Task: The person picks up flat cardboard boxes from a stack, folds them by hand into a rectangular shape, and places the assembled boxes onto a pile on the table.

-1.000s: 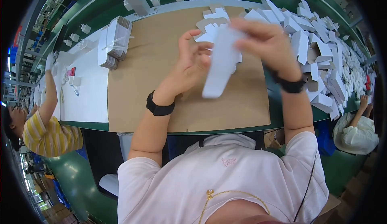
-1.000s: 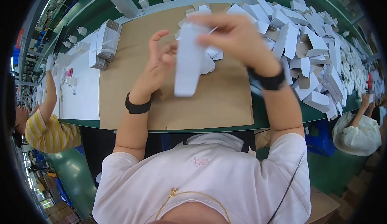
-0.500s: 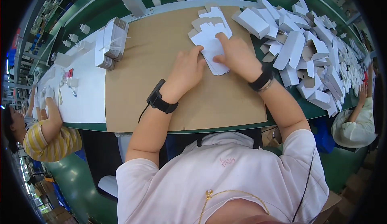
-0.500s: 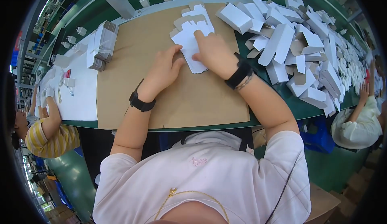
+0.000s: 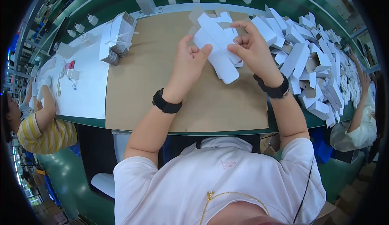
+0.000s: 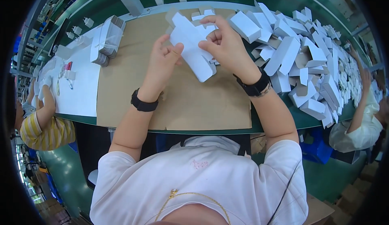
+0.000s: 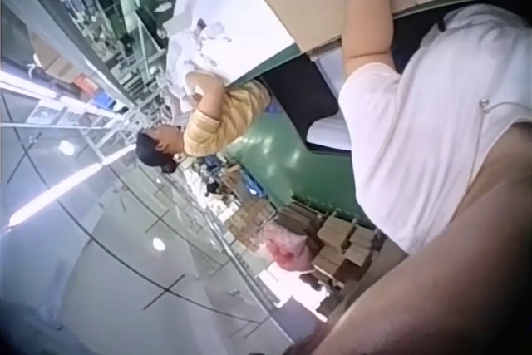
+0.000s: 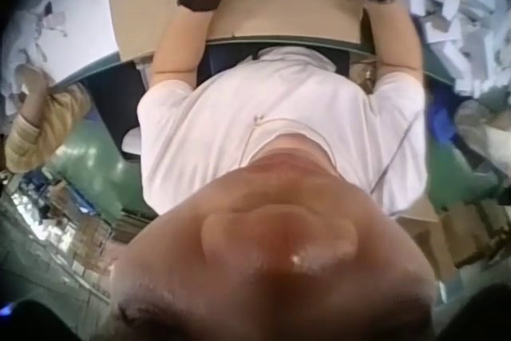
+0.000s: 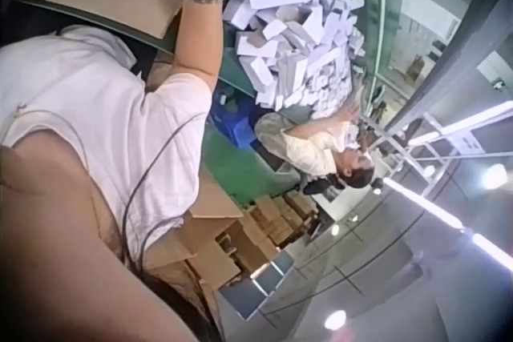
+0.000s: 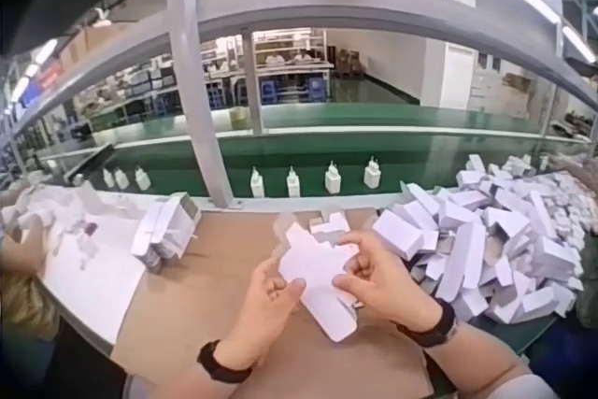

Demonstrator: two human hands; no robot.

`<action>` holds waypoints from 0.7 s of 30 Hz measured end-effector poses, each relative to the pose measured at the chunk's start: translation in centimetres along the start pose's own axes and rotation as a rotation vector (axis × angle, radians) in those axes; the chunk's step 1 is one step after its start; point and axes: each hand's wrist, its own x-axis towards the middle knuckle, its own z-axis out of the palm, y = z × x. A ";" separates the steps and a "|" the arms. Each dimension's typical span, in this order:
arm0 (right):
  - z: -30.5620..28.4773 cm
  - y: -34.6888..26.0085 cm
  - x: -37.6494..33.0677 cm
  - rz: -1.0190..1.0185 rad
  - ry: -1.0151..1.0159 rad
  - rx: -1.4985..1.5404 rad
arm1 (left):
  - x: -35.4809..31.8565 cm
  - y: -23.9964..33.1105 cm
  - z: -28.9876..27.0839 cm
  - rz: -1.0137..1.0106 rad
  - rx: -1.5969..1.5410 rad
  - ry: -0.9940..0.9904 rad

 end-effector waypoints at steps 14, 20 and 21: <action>1.4 0.2 0.1 -0.357 0.051 -0.457 | -1.2 -0.7 0.4 0.442 0.146 -0.021; 0.5 -0.2 -0.2 -0.156 -0.211 -0.137 | -1.3 -0.2 0.4 0.234 -0.045 -0.411; 0.7 -0.3 -0.5 -0.138 -0.135 -0.147 | -1.3 0.1 0.1 0.226 0.046 -0.382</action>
